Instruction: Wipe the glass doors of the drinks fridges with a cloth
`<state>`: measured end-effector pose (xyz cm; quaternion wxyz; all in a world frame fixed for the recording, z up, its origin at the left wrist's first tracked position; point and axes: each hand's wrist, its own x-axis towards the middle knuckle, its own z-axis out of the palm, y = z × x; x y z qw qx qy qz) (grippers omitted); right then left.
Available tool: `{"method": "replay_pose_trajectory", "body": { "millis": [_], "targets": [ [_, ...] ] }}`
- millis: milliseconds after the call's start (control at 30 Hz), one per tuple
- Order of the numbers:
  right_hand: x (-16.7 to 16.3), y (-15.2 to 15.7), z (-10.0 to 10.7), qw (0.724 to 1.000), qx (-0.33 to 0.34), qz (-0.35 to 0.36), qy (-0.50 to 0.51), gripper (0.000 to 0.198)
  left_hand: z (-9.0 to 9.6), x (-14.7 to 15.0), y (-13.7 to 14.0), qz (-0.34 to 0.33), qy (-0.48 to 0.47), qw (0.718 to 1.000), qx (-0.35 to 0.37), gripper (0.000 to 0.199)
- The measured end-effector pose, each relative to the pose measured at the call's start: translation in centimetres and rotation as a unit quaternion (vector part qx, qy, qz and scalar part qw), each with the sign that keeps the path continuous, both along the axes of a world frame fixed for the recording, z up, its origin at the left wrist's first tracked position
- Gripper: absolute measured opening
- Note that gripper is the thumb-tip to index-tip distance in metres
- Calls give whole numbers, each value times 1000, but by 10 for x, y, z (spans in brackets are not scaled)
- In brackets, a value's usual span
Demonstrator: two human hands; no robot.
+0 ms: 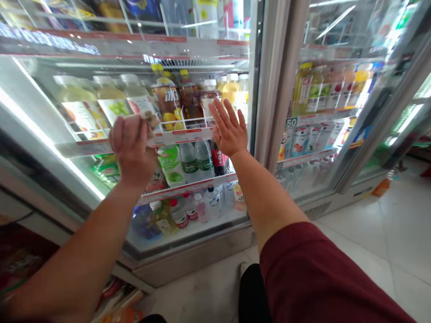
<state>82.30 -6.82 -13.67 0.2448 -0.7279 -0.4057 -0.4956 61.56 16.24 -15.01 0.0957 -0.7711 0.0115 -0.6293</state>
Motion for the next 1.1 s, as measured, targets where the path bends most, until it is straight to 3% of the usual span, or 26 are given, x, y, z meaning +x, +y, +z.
{"method": "replay_pose_trajectory", "body": {
  "millis": [100, 167, 233, 367, 433, 500, 600, 733, 800, 867, 933, 1000, 1033, 1100],
  "targets": [
    [1, 0, 0, 1000, -2, -5, 0, 70, 45, 26, -20, -23, 18, 999, -18, 55],
    [3, 0, -1, 1000, -1, -5, -5, 69, 49, 42, -43, -39, 47, 998, 6, 54],
    [6, 1, -3, 1000, 5, -1, -13, 68, 35, 54, -64, -48, 96, 993, 51, 52],
    [10, 2, -6, 999, 26, 18, -22, 67, -19, 55, -83, -52, 206, 967, 142, 52],
    [9, 2, -7, 999, 30, 25, -21, 68, -37, 41, -74, -53, 224, 959, 167, 51],
    [7, 2, -7, 999, 30, 24, -16, 68, -43, 20, -54, -58, 220, 953, 199, 50],
    [4, 1, -6, 1000, 23, 19, -8, 70, -31, -16, -12, -27, 160, 965, 204, 45],
    [2, -1, -5, 1000, 18, 15, -8, 70, -16, -59, 41, 44, 44, 992, 110, 43],
    [3, -2, -6, 1000, 18, 14, -9, 69, -29, -76, 55, 71, -1, 995, 73, 49],
    [4, -1, -6, 1000, 19, 13, -10, 70, -57, -87, 58, 89, -18, 994, 58, 53],
    [5, -1, -7, 1000, 20, 13, -13, 70, -91, -95, 53, 91, 9, 993, 70, 54],
    [5, 0, -8, 1000, 21, 11, -16, 70, -113, -100, 49, 82, 65, 990, 92, 49],
    [5, 0, -8, 1000, 22, 9, -17, 70, -115, -103, 49, 77, 91, 988, 101, 46],
    [4, -1, -8, 1000, 22, 5, -18, 70, -103, -108, 58, 73, 118, 984, 108, 42]
  ]
}}
